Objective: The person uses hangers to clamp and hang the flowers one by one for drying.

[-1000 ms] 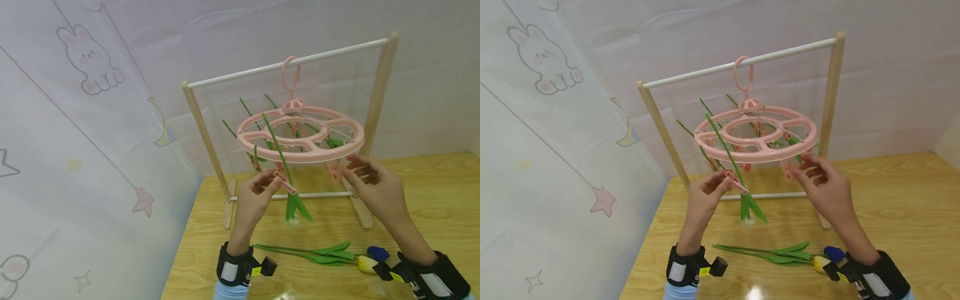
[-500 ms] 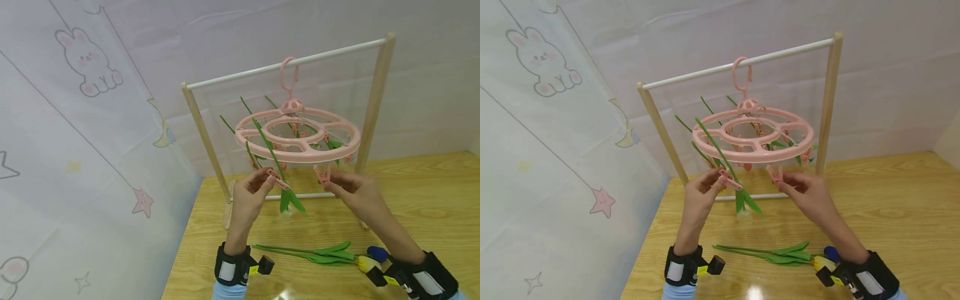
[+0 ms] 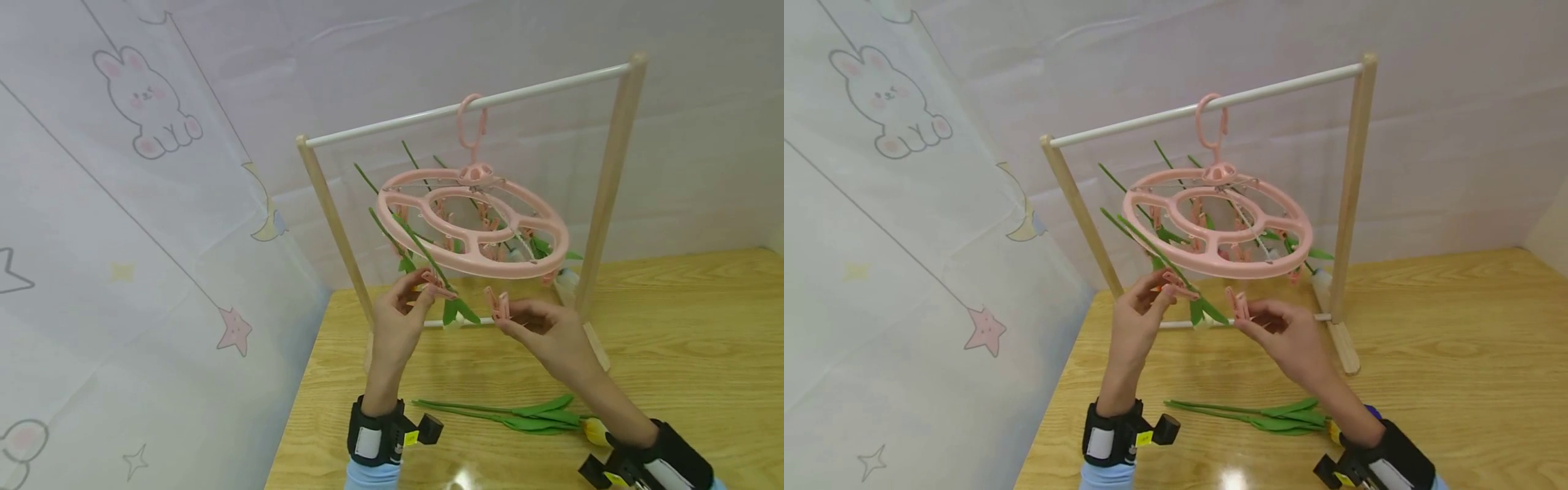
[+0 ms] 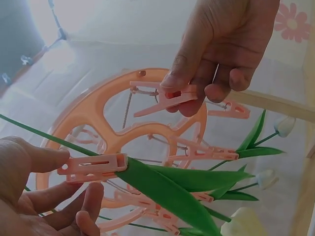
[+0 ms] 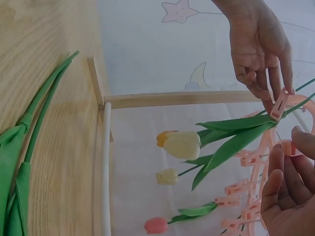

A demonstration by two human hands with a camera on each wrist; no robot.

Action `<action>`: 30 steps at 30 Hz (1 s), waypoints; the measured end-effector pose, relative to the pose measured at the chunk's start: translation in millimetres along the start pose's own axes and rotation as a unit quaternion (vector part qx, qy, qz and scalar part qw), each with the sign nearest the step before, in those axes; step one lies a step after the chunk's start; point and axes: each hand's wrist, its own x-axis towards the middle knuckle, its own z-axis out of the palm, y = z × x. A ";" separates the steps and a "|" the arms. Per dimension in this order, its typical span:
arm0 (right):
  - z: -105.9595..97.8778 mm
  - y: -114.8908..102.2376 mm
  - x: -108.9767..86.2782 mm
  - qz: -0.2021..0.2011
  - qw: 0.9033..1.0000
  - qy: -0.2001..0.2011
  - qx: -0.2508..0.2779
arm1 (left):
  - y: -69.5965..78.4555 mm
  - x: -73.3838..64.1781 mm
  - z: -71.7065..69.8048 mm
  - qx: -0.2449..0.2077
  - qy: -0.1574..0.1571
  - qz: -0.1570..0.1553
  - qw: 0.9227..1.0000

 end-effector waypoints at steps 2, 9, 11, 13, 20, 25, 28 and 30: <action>3.9 -1.0 -1.1 0.008 1.000 -0.003 0.002 | -3.1 0.2 -2.1 0.016 0.001 -0.010 1.000; 9.9 8.7 -1.7 0.059 0.998 -0.015 -0.002 | -3.9 -0.6 -5.2 0.053 -0.016 -0.037 0.998; 9.6 13.1 -1.2 0.060 0.998 -0.010 0.000 | -3.7 -1.3 -4.7 0.069 -0.029 -0.058 0.996; 8.8 16.8 -0.8 0.061 0.998 -0.006 0.002 | -3.3 -2.7 -4.2 0.082 -0.042 -0.081 0.992; 9.1 17.1 -1.1 0.068 0.998 -0.008 -0.009 | 3.1 -10.9 -6.3 0.213 -0.061 -0.125 0.967; 12.2 16.1 -0.4 0.045 0.999 0.005 -0.015 | 8.8 -16.5 -5.5 0.261 -0.107 -0.087 0.956; 13.8 16.7 -1.0 0.032 0.999 0.010 -0.011 | 9.2 -17.8 3.1 0.210 -0.141 -0.062 0.965; 15.5 15.8 -2.1 0.024 1.000 0.008 -0.004 | 9.2 -18.1 12.2 0.161 -0.149 -0.064 0.974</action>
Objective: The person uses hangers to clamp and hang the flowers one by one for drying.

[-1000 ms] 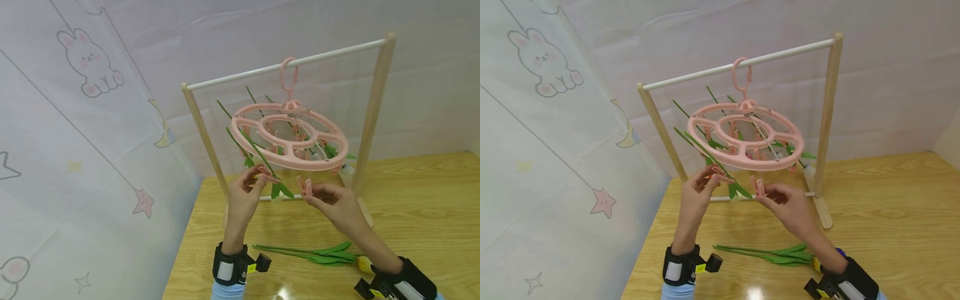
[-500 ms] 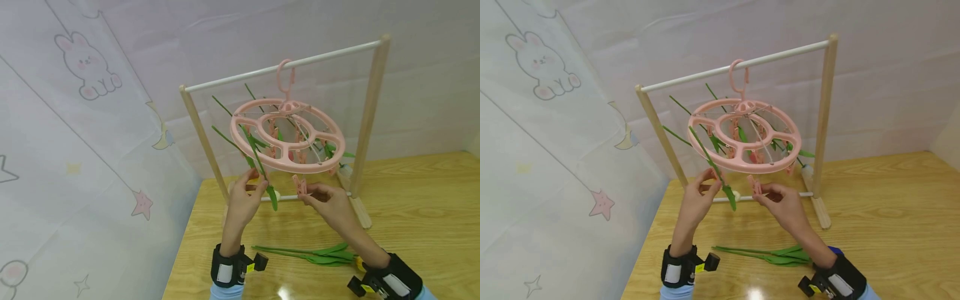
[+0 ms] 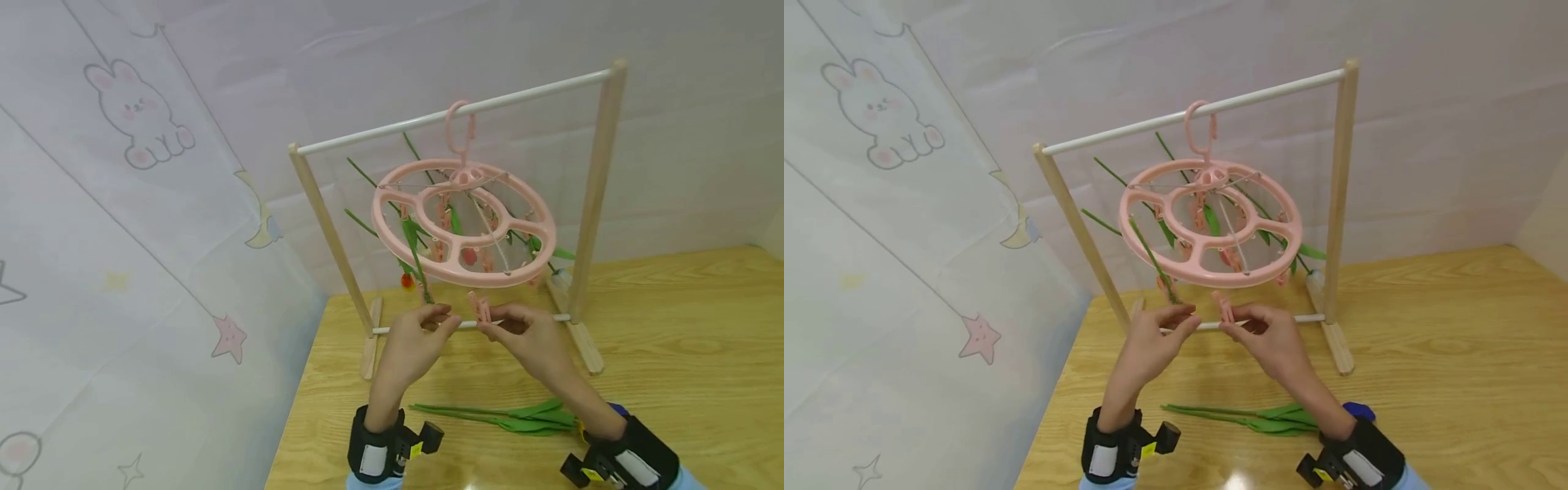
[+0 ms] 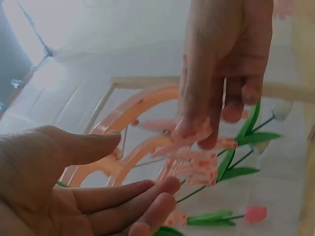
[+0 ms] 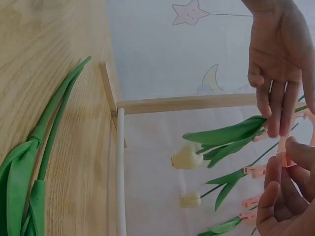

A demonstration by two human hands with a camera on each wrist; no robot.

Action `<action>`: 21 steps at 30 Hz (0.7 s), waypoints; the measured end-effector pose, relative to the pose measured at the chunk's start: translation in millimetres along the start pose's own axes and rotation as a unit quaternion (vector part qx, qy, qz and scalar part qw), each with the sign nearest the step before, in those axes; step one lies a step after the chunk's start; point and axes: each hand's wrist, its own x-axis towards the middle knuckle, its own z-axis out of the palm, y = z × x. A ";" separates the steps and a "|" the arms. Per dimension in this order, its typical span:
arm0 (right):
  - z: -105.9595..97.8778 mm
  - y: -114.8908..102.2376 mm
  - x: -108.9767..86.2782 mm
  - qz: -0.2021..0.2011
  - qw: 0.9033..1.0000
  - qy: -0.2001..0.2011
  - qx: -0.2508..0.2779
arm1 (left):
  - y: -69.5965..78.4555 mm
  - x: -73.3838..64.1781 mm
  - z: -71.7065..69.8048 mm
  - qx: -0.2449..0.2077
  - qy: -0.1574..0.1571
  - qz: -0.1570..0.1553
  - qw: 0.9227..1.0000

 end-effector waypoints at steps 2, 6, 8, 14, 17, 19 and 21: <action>2.1 -2.1 -1.7 -0.008 1.000 -0.004 0.006 | 2.3 3.0 9.3 -0.050 0.006 -0.002 0.999; 4.3 -21.0 -4.9 -0.004 1.000 -0.003 0.010 | 7.7 8.7 24.7 -0.122 0.048 -0.003 0.991; 4.5 -35.4 -5.7 0.003 1.000 -0.003 0.009 | 17.4 7.9 25.0 -0.135 0.079 0.006 0.988; 4.3 -33.5 -6.7 0.011 1.000 -0.007 0.012 | 14.6 10.4 31.3 -0.110 0.135 0.048 0.984; 1.1 -14.2 -4.8 0.003 0.999 -0.036 -0.003 | 3.3 12.7 29.8 -0.080 0.134 0.053 0.986; -4.7 -7.0 -2.5 0.001 0.997 -0.075 -0.026 | 0.6 12.1 22.5 -0.059 0.128 0.051 0.989; -12.8 -3.9 -0.5 0.006 0.990 -0.133 -0.054 | -2.4 11.2 13.2 -0.044 0.118 0.049 0.991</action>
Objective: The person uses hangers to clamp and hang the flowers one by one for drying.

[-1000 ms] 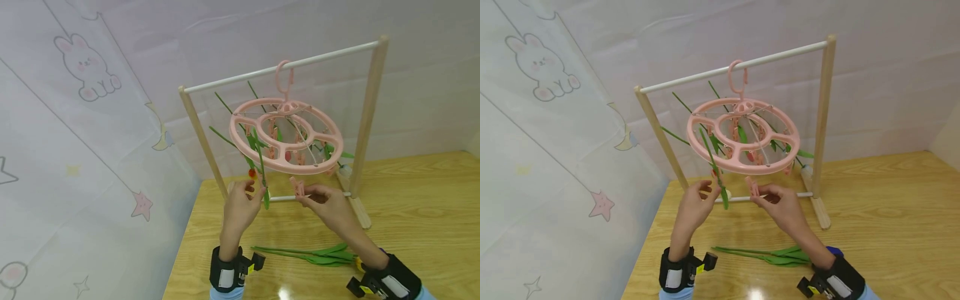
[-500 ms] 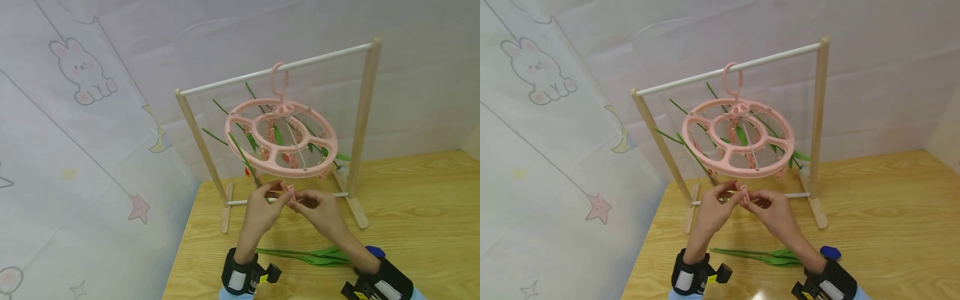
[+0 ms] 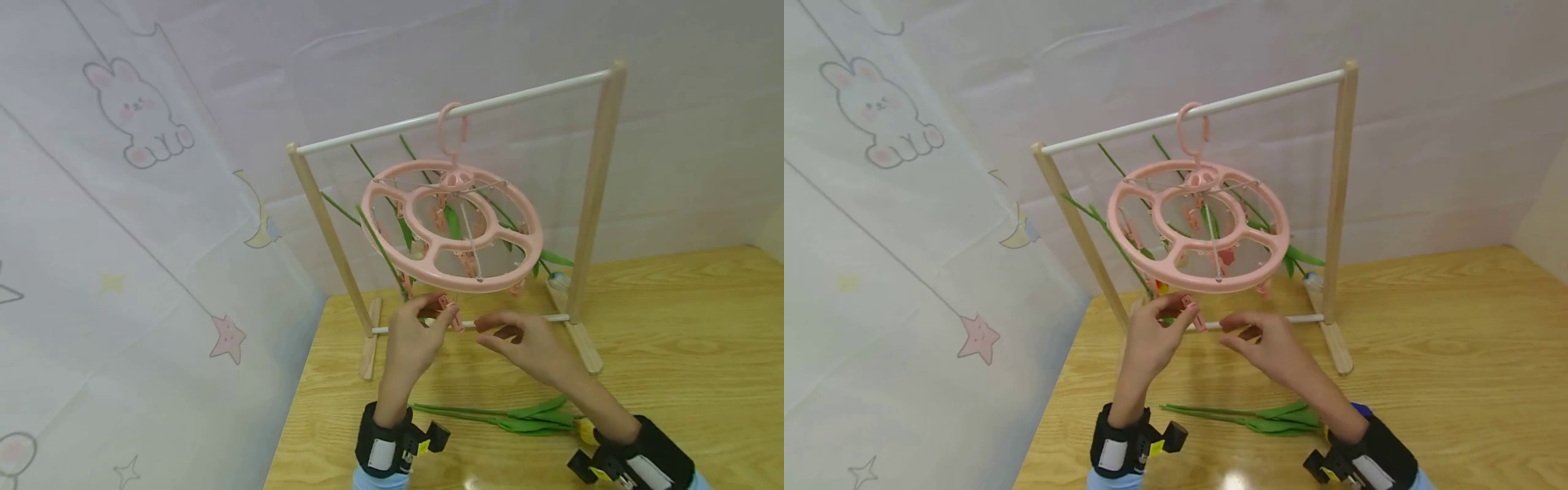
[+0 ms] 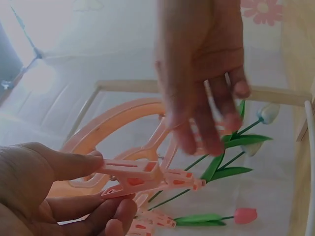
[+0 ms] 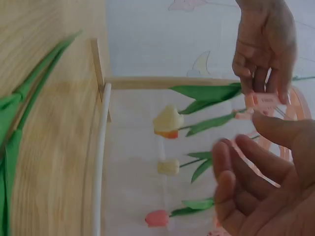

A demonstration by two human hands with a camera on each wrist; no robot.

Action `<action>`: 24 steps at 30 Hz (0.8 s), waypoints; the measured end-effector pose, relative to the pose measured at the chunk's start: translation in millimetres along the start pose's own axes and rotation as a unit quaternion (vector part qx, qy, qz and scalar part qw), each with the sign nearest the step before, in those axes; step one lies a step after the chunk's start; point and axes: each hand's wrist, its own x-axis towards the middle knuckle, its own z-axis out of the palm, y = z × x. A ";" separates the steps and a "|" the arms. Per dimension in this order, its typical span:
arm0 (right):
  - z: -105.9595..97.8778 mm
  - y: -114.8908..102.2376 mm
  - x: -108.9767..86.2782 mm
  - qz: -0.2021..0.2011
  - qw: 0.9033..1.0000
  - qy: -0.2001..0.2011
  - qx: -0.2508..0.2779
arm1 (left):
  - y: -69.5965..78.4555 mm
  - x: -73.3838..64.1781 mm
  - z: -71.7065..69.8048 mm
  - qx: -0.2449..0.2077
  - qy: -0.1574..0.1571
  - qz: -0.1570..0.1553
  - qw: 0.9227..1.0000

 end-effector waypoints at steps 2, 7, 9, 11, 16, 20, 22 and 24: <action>-7.7 2.7 -1.5 0.012 0.997 -0.073 -0.026 | -2.4 1.1 -9.5 0.011 -0.010 -0.005 1.000; -13.4 10.5 -7.5 0.024 0.967 -0.234 -0.103 | -5.9 2.4 -26.8 0.031 -0.021 -0.011 0.999; -9.9 14.3 -10.6 0.018 0.955 -0.267 -0.132 | -6.2 2.5 -30.5 0.035 -0.019 -0.008 0.999; -5.5 17.5 -14.8 0.025 0.945 -0.287 -0.158 | -5.5 2.3 -33.0 0.037 -0.017 -0.007 0.999; 4.5 24.3 -24.8 0.081 0.920 -0.323 -0.206 | -3.6 2.0 -34.9 0.015 -0.032 0.009 0.999; 11.0 28.9 -28.9 0.121 0.899 -0.342 -0.244 | -2.3 2.2 -34.7 -0.007 -0.053 0.020 0.998; 12.4 31.4 -30.3 0.134 0.892 -0.347 -0.257 | -1.7 2.1 -34.5 -0.009 -0.060 0.020 0.998; 10.6 33.9 -31.5 0.131 0.893 -0.350 -0.253 | -0.4 2.4 -34.3 -0.011 -0.066 0.019 0.998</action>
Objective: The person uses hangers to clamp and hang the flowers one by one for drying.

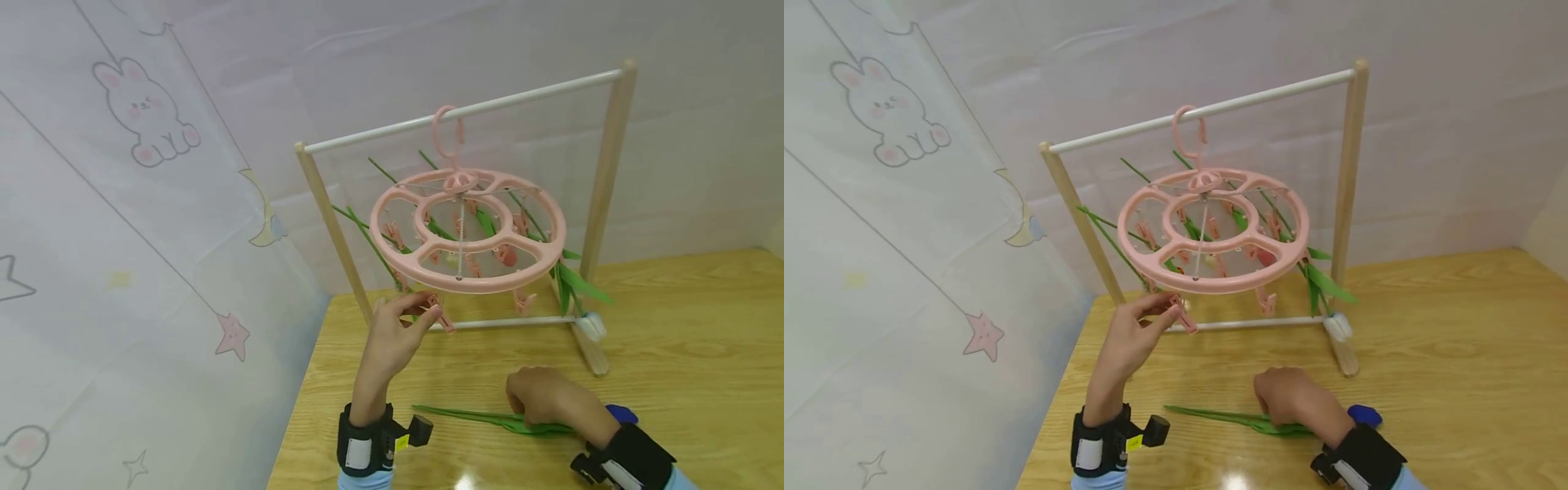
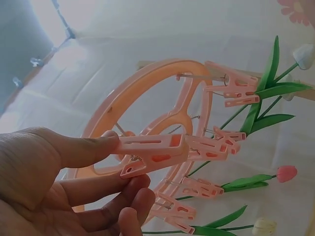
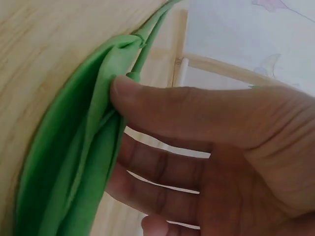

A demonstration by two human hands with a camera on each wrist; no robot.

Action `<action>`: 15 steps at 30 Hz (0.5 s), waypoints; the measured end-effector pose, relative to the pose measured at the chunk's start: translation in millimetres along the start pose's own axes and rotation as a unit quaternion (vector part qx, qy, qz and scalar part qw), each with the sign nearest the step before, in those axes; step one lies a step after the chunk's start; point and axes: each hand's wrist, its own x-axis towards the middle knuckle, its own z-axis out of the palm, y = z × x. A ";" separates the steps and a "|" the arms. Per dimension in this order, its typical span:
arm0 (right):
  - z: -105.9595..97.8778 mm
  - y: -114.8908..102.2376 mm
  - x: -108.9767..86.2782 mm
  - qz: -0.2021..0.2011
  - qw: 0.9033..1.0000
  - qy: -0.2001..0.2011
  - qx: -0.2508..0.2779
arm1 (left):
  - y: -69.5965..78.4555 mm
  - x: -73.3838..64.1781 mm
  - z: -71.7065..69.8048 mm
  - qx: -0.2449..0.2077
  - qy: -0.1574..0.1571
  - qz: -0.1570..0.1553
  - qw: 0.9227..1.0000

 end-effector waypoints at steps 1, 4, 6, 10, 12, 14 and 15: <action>-0.5 1.8 -0.5 -0.010 1.000 0.001 0.004 | 0.7 0.0 -0.4 0.000 0.000 -0.003 1.000; -6.0 9.7 -4.3 -0.065 0.998 0.005 0.023 | 7.4 -0.1 -2.5 -0.001 -0.003 -0.007 1.000; -13.4 15.0 -8.4 -0.104 0.994 0.005 0.046 | 16.5 -0.4 -5.1 -0.002 -0.008 -0.008 1.000; -30.8 24.2 -18.6 -0.178 0.980 0.001 0.094 | 36.3 -1.9 -8.8 0.002 -0.020 -0.002 1.000; -39.6 26.8 -23.9 -0.222 0.968 -0.003 0.118 | 41.7 -2.4 -9.6 0.003 -0.023 -0.002 1.000; -48.0 27.8 -29.4 -0.259 0.956 -0.005 0.135 | 43.6 -3.0 -9.4 0.007 -0.024 -0.005 1.000; -51.8 28.0 -32.2 -0.273 0.951 -0.005 0.141 | 43.5 -3.3 -8.9 0.009 -0.023 -0.008 1.000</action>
